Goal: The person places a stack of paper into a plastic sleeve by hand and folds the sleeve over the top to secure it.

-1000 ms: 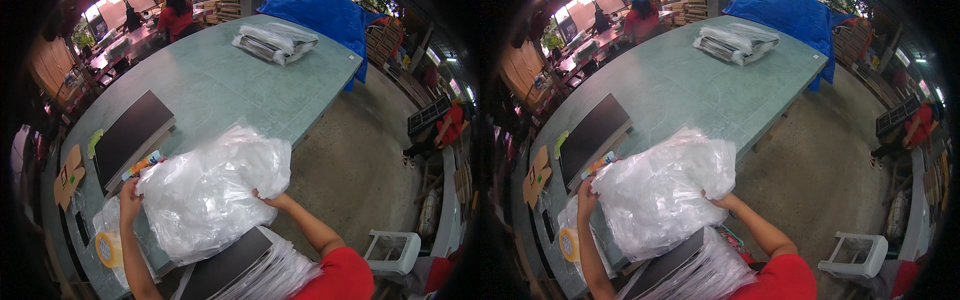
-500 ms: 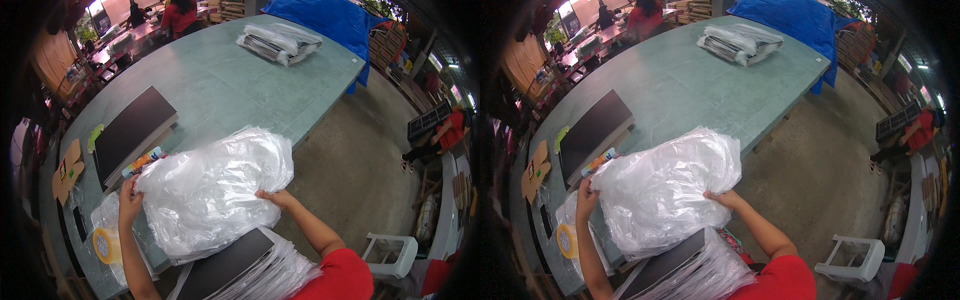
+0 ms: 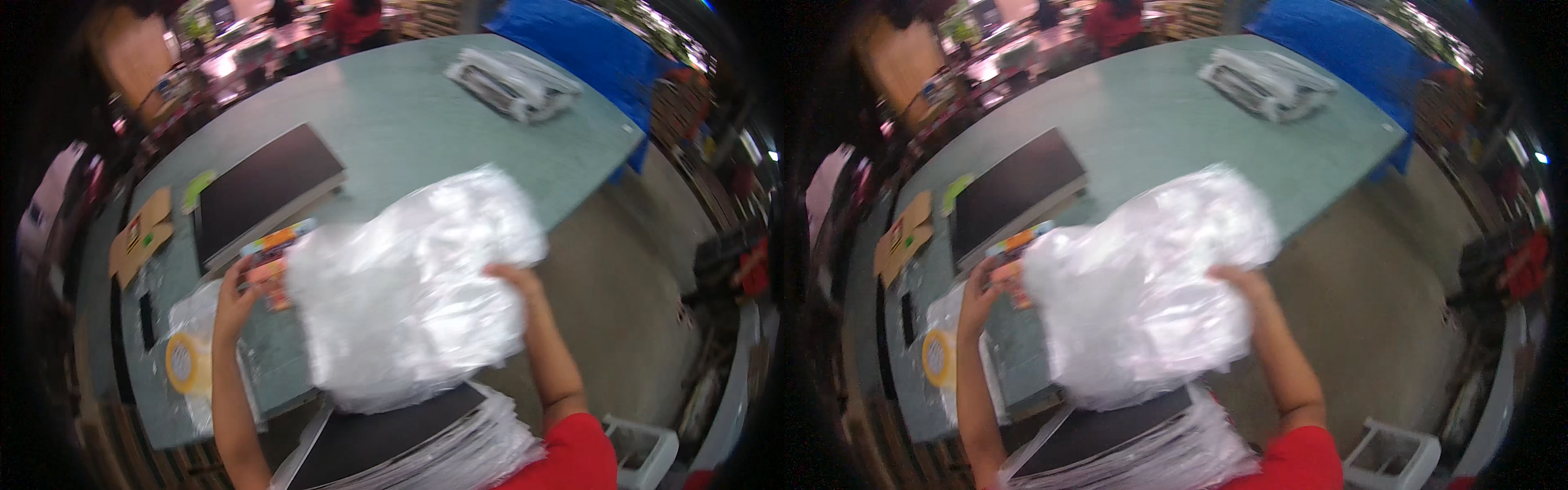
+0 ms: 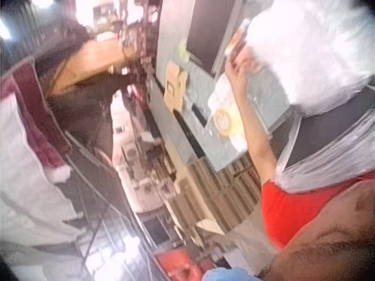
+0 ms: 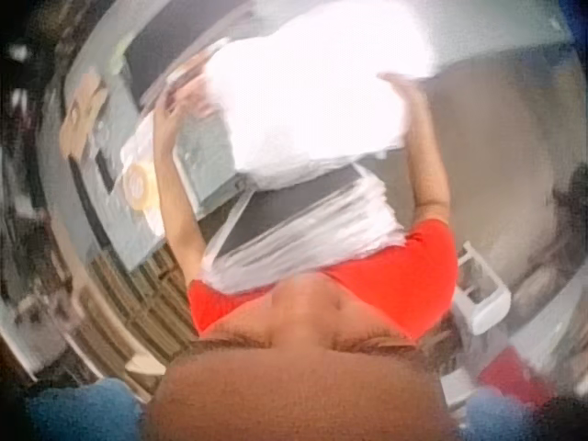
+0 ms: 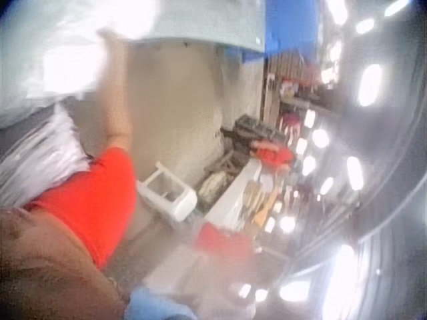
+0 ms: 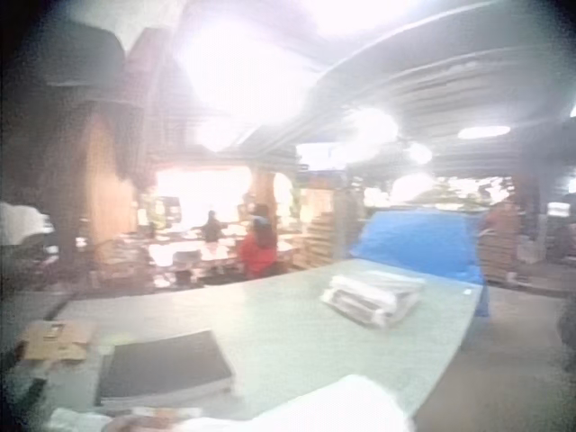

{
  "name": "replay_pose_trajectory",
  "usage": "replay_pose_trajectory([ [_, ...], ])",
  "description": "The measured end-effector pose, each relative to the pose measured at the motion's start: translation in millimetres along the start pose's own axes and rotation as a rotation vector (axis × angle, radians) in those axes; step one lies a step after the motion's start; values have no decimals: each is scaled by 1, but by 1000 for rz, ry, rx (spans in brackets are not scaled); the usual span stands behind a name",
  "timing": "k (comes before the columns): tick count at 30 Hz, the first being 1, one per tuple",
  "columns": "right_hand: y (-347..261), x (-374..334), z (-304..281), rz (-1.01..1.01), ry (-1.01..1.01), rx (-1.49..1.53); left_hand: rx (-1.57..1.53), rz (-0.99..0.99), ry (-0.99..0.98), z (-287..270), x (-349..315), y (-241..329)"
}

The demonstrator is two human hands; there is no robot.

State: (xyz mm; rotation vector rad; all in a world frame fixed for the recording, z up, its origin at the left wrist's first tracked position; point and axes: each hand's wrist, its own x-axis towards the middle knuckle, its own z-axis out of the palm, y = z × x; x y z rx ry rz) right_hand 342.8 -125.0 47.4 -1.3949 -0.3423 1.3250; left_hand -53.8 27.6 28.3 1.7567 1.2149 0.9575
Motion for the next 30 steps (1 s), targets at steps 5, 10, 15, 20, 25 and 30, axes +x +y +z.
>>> replay_pose_trajectory([
  [5, -91, -15, 36, -610, -19, 36, -127, -111, 52, -32, -13, 7],
  [10, -125, -20, 147, -828, -62, -1068, -189, -135, 112, -40, -29, 14],
  [15, -12, 20, 284, -860, -720, -1241, -299, -59, 304, -36, -23, 20],
  [20, 82, 28, 312, -1079, -872, -1262, 261, 221, 574, -24, -20, 34],
  [25, 107, 44, 294, -1283, -907, -919, 576, 384, 239, 1, -6, 47],
  [30, 117, 13, 209, -928, -1250, -867, 840, 309, 43, 10, 0, 33],
])
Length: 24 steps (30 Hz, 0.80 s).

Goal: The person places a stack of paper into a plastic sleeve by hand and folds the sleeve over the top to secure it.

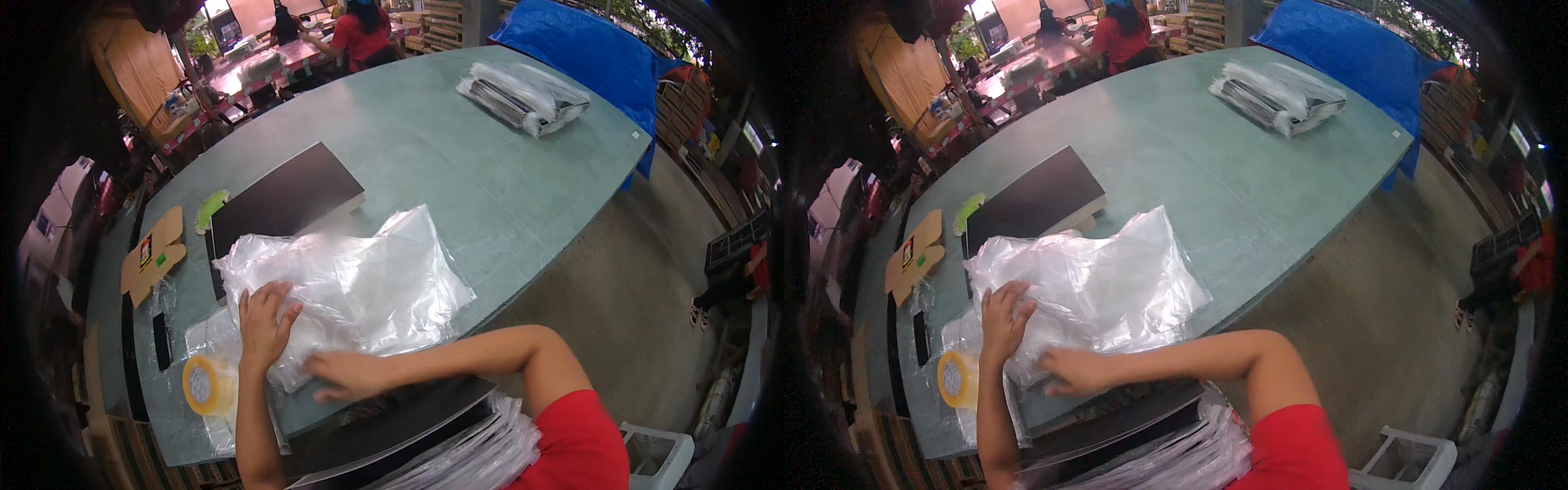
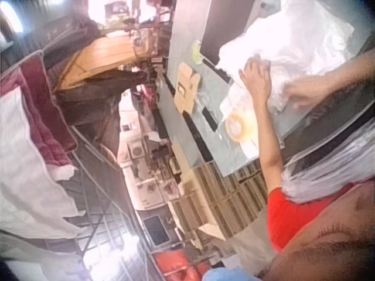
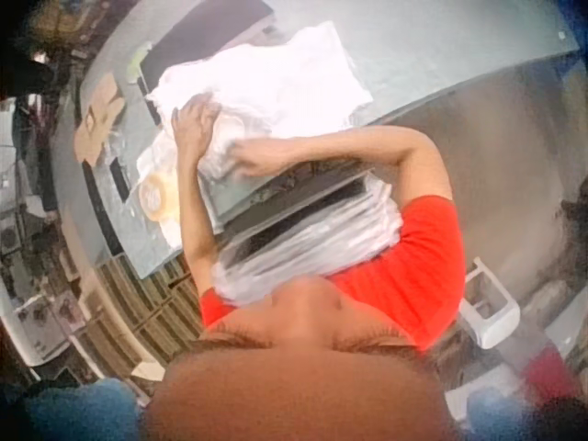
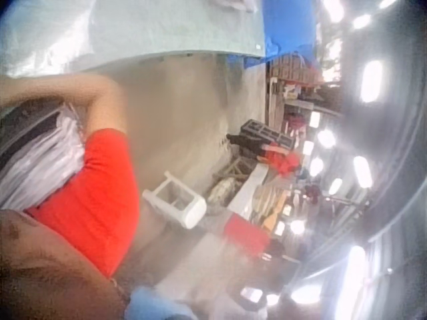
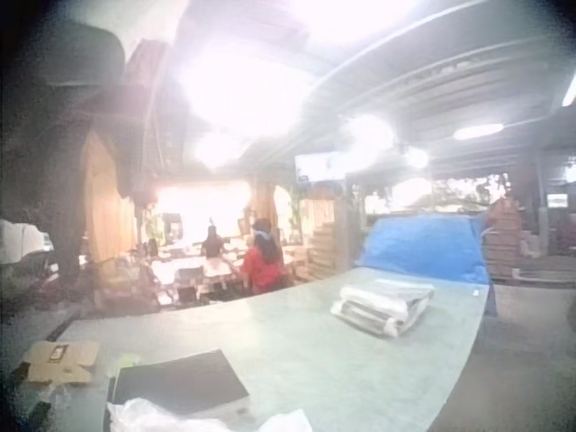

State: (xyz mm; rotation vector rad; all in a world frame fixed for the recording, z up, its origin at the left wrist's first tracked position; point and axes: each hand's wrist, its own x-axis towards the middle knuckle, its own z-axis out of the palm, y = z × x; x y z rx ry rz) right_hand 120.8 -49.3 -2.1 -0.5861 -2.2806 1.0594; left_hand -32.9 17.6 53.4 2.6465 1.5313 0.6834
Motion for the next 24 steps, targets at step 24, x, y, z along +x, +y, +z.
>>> replay_pose_trajectory([
  [24, -10, -92, 20, 175, -917, 638, -276, -190, -401, -1, 32, -13],
])
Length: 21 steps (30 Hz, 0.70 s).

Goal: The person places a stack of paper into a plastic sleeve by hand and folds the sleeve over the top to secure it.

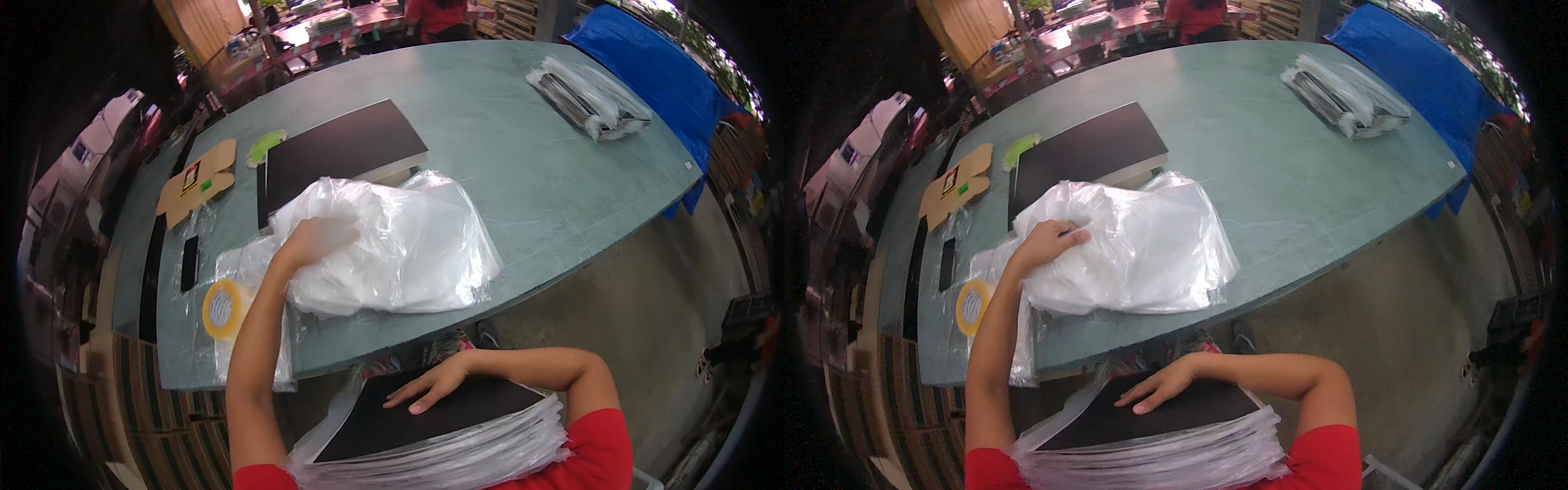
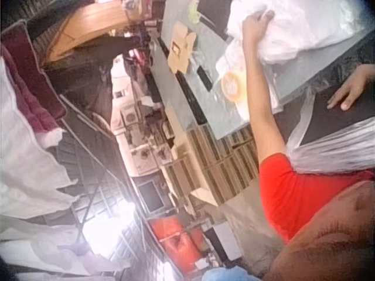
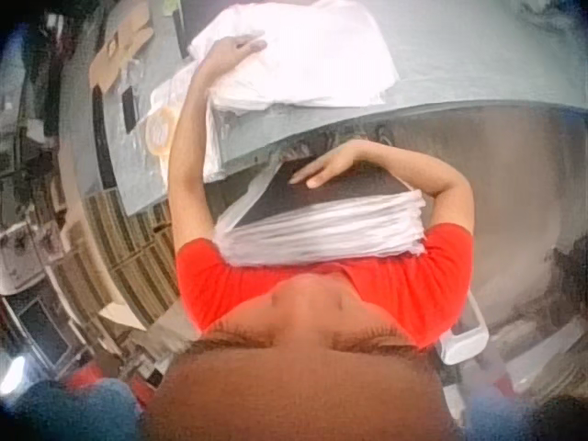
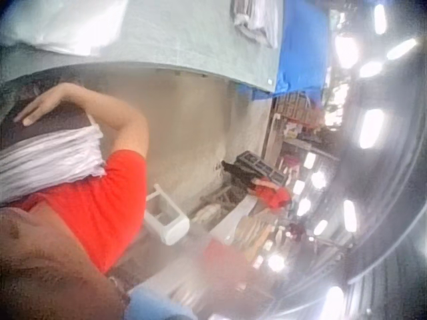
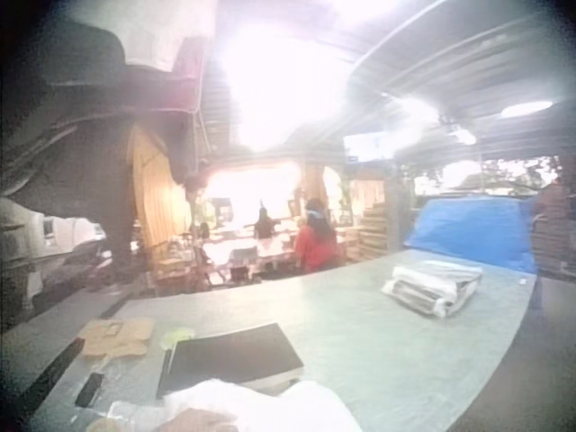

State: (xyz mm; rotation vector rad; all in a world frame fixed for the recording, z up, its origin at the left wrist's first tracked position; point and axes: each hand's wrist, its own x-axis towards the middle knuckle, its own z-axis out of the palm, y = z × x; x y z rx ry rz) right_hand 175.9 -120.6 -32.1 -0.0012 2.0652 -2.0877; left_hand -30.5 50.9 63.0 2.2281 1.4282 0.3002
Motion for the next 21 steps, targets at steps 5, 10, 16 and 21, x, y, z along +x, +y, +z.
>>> replay_pose_trajectory([
  [5, -3, 2, 11, 11, -68, 5, 338, 27, 256, 11, -27, 29],
  [10, -3, -5, 9, 75, -1, -100, 556, 578, 567, 82, -24, 79],
  [16, -106, -69, 32, -350, 43, -124, 541, 485, 678, 73, -13, 32],
  [21, -133, -67, 56, -115, 166, -398, -38, 257, 719, 50, 1, 49],
])
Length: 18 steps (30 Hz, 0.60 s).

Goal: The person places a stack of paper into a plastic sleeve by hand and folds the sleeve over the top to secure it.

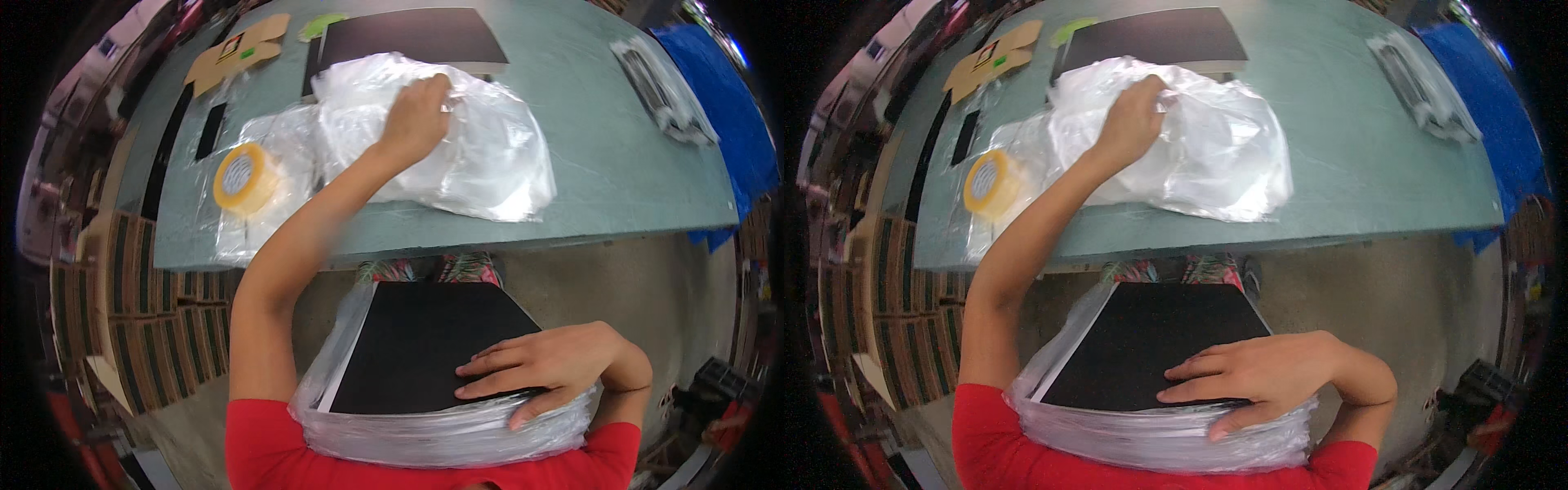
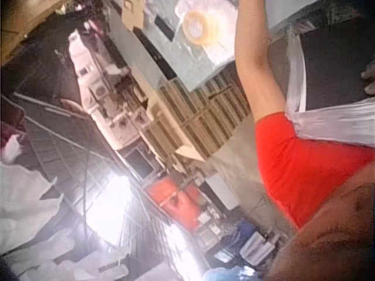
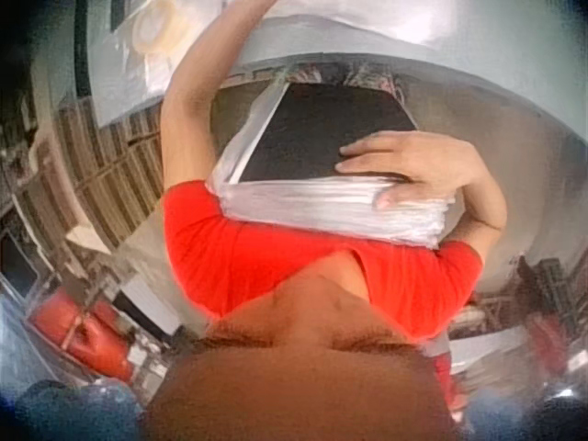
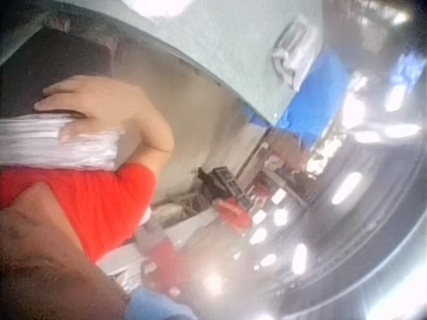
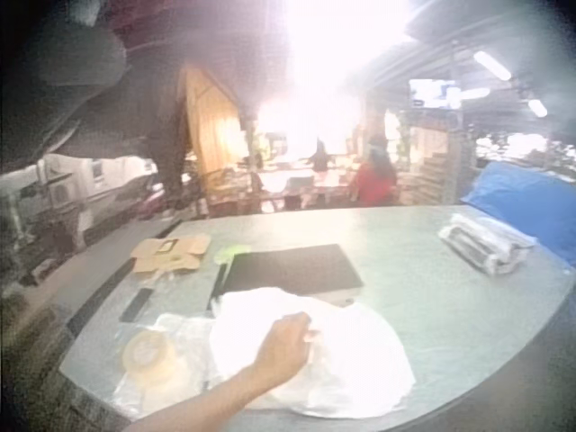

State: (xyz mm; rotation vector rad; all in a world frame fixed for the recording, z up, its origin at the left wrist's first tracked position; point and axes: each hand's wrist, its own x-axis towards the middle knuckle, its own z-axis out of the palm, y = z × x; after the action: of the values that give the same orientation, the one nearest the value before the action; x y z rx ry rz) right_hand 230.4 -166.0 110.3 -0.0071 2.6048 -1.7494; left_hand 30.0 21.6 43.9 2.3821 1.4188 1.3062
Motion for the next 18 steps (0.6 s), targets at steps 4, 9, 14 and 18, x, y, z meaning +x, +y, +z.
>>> replay_pose_trajectory([
  [4, 5, 7, -17, -20, -20, 110, -337, -297, 225, -22, 10, -9],
  [9, 5, 22, -38, -22, -77, -134, -766, -388, 74, -76, 22, -31],
  [14, -27, 32, -21, 32, -38, -272, -356, -477, 205, -112, 36, -39],
  [18, -33, 39, -36, 157, 43, -498, -1040, -430, 569, -173, 35, -15],
])
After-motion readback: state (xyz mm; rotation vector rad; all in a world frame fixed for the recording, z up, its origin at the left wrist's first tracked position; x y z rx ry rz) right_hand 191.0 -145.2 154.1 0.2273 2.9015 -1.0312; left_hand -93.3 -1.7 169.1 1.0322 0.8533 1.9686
